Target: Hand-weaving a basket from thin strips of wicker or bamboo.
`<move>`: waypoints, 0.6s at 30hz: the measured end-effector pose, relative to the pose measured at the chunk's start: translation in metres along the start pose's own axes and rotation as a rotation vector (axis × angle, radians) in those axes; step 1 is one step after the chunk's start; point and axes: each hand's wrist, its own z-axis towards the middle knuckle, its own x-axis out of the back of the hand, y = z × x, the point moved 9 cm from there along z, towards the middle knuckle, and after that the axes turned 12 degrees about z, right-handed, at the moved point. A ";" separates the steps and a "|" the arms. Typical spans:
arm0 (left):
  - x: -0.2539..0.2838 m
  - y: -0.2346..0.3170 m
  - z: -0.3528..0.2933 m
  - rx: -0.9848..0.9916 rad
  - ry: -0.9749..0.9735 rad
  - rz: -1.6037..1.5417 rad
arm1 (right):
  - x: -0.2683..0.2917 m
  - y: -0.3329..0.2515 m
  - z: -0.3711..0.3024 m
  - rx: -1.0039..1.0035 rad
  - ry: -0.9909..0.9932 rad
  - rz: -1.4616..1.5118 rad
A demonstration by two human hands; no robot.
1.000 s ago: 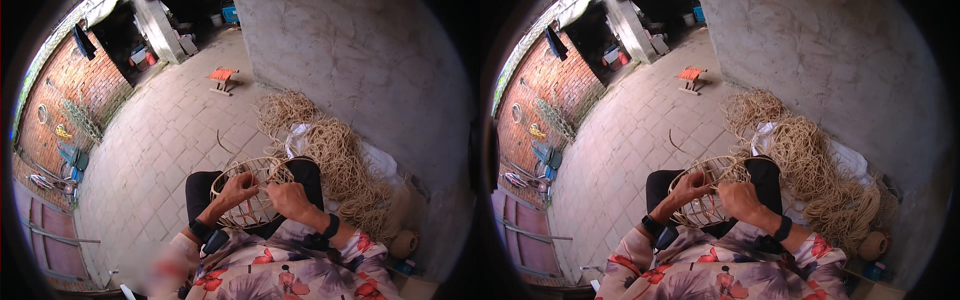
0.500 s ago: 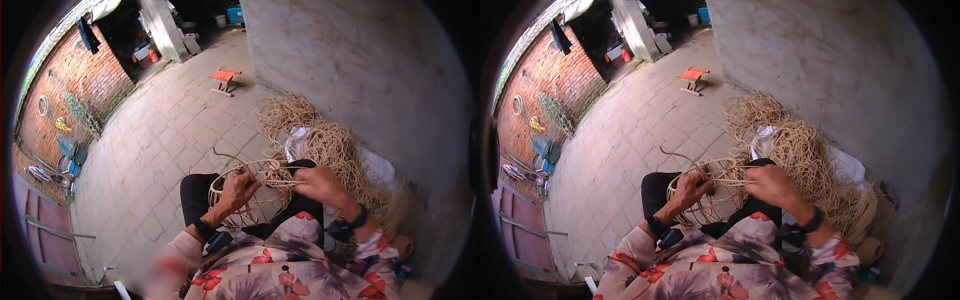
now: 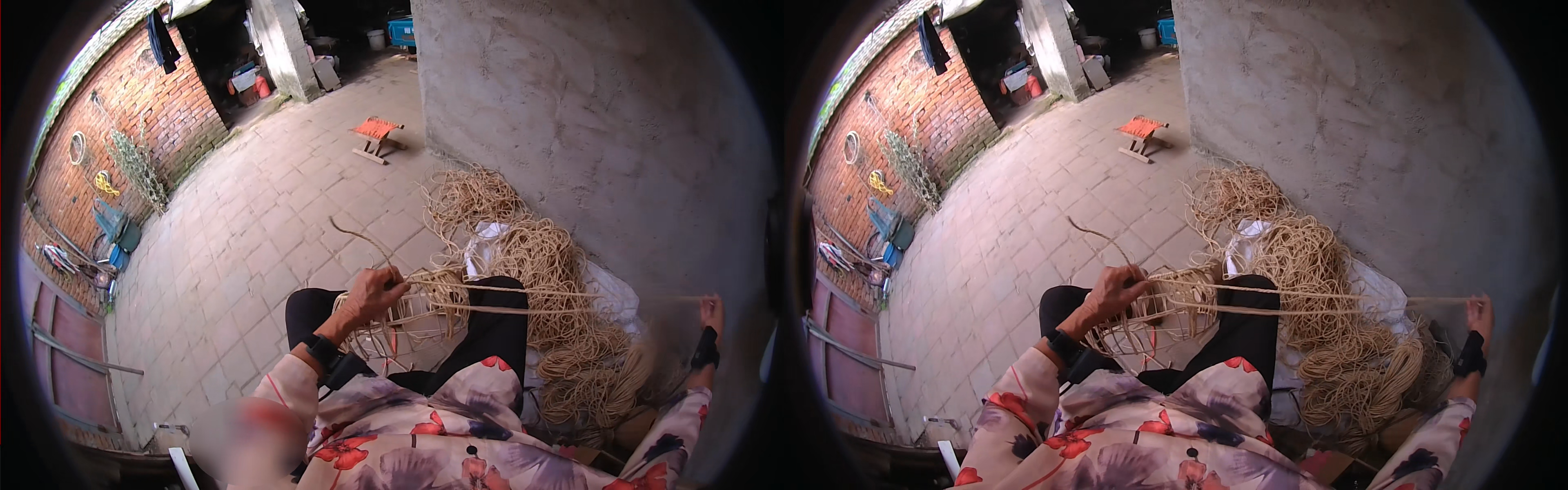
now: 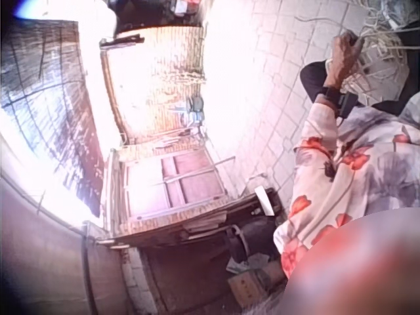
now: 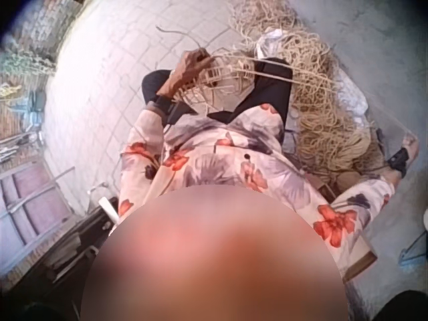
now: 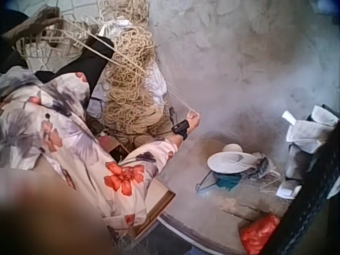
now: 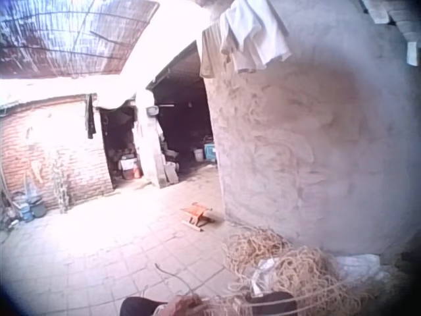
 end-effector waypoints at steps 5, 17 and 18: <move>-0.004 0.028 0.000 -0.144 -0.046 -0.014 | -0.006 -0.032 -0.024 0.767 0.215 -1.728; -0.009 0.007 -0.004 -0.042 -0.020 -0.123 | -0.309 0.284 -0.600 -0.134 -1.732 -1.366; -0.008 0.007 -0.004 -0.063 -0.006 -0.100 | -0.316 0.283 -0.626 -0.281 -1.770 -1.152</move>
